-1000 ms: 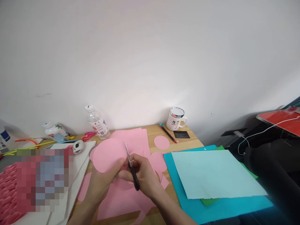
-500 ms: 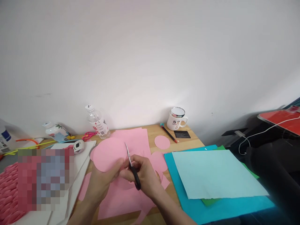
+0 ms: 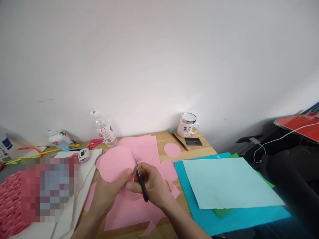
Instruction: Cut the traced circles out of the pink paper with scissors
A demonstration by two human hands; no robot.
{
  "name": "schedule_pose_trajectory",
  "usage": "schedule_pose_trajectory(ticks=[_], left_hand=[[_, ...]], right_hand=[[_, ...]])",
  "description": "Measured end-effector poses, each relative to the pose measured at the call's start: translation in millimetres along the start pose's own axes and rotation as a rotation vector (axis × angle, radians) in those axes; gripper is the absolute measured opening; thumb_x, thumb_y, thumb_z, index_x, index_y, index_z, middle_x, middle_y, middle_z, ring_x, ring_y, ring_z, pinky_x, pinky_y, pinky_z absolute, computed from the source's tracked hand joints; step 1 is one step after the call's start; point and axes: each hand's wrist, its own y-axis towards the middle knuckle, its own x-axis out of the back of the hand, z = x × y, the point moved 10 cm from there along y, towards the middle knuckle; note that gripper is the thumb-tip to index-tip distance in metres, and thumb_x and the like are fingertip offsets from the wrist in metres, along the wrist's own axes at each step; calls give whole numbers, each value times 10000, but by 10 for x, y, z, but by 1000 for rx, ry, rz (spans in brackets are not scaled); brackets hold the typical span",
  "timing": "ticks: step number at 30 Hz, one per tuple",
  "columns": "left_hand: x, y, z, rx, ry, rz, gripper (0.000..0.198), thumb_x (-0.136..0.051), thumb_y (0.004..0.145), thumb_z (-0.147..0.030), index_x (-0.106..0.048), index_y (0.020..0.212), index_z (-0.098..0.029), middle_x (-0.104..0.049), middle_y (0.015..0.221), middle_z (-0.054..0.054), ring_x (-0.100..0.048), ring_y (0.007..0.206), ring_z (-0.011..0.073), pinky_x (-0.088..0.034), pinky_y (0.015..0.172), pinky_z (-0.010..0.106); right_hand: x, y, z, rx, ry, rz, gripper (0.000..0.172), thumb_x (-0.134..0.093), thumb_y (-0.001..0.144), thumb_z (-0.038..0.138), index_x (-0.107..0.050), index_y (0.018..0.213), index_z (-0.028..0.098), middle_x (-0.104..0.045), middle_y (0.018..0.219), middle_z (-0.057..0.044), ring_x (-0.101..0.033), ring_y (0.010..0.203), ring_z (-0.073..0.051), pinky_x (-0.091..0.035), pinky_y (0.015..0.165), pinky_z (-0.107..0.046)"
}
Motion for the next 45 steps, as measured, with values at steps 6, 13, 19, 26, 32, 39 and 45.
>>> schedule_pose_trajectory(ticks=[6, 13, 19, 26, 32, 39, 45], left_hand=[[-25, -40, -58, -23, -27, -14, 265, -684, 601, -346, -702, 782, -154, -745, 766, 77, -699, 808, 267, -572, 681, 340], [-42, -29, -47, -23, -18, 11, 243, -674, 614, -342, -702, 769, -156, -739, 739, 66, -694, 757, 246, -564, 661, 328], [-54, -61, -79, -31, -7, 18, 197, -639, 652, -329, -695, 746, -165, -735, 738, 52, -688, 771, 234, -555, 685, 326], [-49, -44, -56, -19, -8, 20, 296, -675, 622, -338, -701, 849, -150, -748, 830, 73, -696, 822, 253, -568, 691, 331], [-24, -46, -38, -19, -19, -2, 298, -675, 635, -339, -707, 863, -149, -751, 849, 74, -697, 826, 247, -571, 706, 333], [-36, 29, 7, -69, 21, 74, 338, -698, 629, -344, -713, 894, -135, -754, 844, 78, -699, 841, 252, -575, 710, 321], [-54, 40, 84, -46, 61, 108, 256, -678, 650, -382, -716, 682, -130, -714, 632, 67, -670, 642, 224, -545, 552, 277]], right_hand=[[3, -6, 7, 10, 9, 6, 470, -832, 575, 468, -491, 717, 176, -402, 612, 63, -324, 541, -79, -239, 495, -229], [29, -10, -15, -1, 9, 12, 451, -841, 597, 402, -476, 720, 169, -431, 628, 57, -331, 563, -81, -252, 520, -231], [45, -9, -36, -4, -5, 2, 456, -859, 564, 374, -485, 717, 163, -457, 651, 47, -371, 575, -86, -265, 526, -229], [47, -16, -10, 13, -33, -9, 418, -815, 629, 388, -462, 684, 171, -375, 594, 75, -296, 533, -68, -209, 487, -220], [44, -23, -8, 5, -25, -8, 385, -807, 640, 388, -493, 705, 176, -364, 580, 76, -280, 532, -72, -204, 486, -226], [46, -26, -30, -7, -5, -7, 325, -782, 667, 367, -526, 723, 174, -380, 578, 68, -282, 531, -75, -202, 490, -229], [76, -48, -62, -32, -11, -35, 273, -743, 694, 319, -510, 710, 179, -375, 544, 79, -286, 520, -73, -216, 490, -221]])
